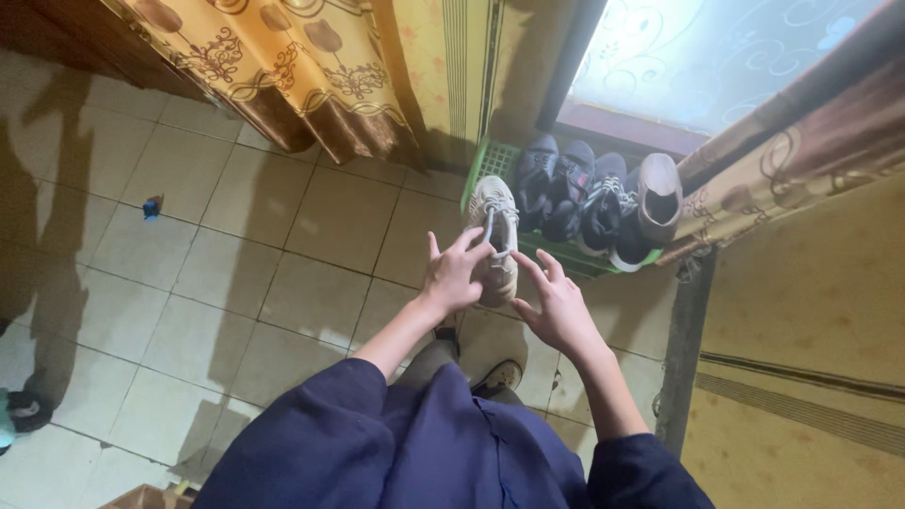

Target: The person organizes a collection of shoes by picking them up from a pile on the floor and placing them onto a green plastic crate. The person handles various types of footwear, including sneakers, loafers, and sandals, one at a time.

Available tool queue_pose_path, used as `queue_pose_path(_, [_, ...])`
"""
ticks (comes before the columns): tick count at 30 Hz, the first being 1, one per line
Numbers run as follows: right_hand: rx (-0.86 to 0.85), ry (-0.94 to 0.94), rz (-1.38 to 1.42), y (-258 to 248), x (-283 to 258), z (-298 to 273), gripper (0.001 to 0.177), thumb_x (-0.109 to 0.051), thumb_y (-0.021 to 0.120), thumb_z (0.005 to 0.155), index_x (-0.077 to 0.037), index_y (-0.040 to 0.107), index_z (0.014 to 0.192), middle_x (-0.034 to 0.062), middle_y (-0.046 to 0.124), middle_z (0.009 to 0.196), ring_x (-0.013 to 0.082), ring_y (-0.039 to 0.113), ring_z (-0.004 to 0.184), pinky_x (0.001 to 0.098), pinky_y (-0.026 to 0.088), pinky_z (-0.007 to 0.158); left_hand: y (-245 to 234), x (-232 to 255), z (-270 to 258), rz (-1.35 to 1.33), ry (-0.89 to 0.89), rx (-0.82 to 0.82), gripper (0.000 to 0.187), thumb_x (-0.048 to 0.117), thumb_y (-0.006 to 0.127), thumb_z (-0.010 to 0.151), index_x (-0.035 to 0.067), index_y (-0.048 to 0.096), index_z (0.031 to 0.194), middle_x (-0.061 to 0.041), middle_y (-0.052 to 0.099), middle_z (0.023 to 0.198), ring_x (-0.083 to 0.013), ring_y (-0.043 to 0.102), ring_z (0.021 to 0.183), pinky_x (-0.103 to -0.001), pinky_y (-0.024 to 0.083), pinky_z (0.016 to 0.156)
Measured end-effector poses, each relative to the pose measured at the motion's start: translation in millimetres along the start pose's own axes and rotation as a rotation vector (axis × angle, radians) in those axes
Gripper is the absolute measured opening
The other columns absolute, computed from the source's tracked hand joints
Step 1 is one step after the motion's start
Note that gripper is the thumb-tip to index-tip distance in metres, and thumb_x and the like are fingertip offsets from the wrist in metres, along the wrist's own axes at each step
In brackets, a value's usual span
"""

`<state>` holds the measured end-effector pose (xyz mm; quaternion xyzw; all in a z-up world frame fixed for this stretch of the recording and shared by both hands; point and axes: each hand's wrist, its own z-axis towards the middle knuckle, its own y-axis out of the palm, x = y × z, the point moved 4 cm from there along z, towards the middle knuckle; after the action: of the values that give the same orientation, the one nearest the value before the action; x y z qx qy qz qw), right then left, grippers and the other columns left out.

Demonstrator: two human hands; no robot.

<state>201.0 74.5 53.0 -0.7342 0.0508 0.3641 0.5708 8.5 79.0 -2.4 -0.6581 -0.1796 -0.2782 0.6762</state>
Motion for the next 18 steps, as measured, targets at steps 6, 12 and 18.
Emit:
queue_pose_path(6, [-0.032,0.036,-0.13,19,-7,62,0.083,-0.022,0.084,0.071,-0.027,0.049,0.146,0.0307,0.037,0.154,0.0494,0.063,0.111,0.0518,0.052,0.097,1,-20,24,-0.059,0.03,-0.054,0.058,0.013,0.075,0.066,0.022,0.067,0.123,-0.011,0.053,0.149,-0.0337,0.056,0.133,-0.084,0.011,0.112])
queue_pose_path(12, [-0.06,0.131,0.004,48,0,107,0.078,-0.028,0.093,0.058,-0.014,0.054,0.125,0.0266,0.04,0.151,0.0494,0.067,0.1,0.0511,0.058,0.083,-3,-48,48,-0.1,0.025,-0.106,0.054,0.011,0.074,0.066,0.021,0.067,0.119,-0.009,0.053,0.148,-0.031,0.055,0.135,-0.087,0.009,0.109])
queue_pose_path(18, [-0.02,0.092,0.025,76,10,138,0.068,-0.021,0.088,0.067,-0.009,0.055,0.125,0.0246,0.045,0.15,0.0475,0.068,0.103,0.0498,0.058,0.083,-9,-81,67,-0.095,0.014,-0.162,0.051,0.009,0.073,0.067,0.021,0.067,0.117,-0.009,0.052,0.148,-0.0312,0.057,0.132,-0.087,0.009,0.109])
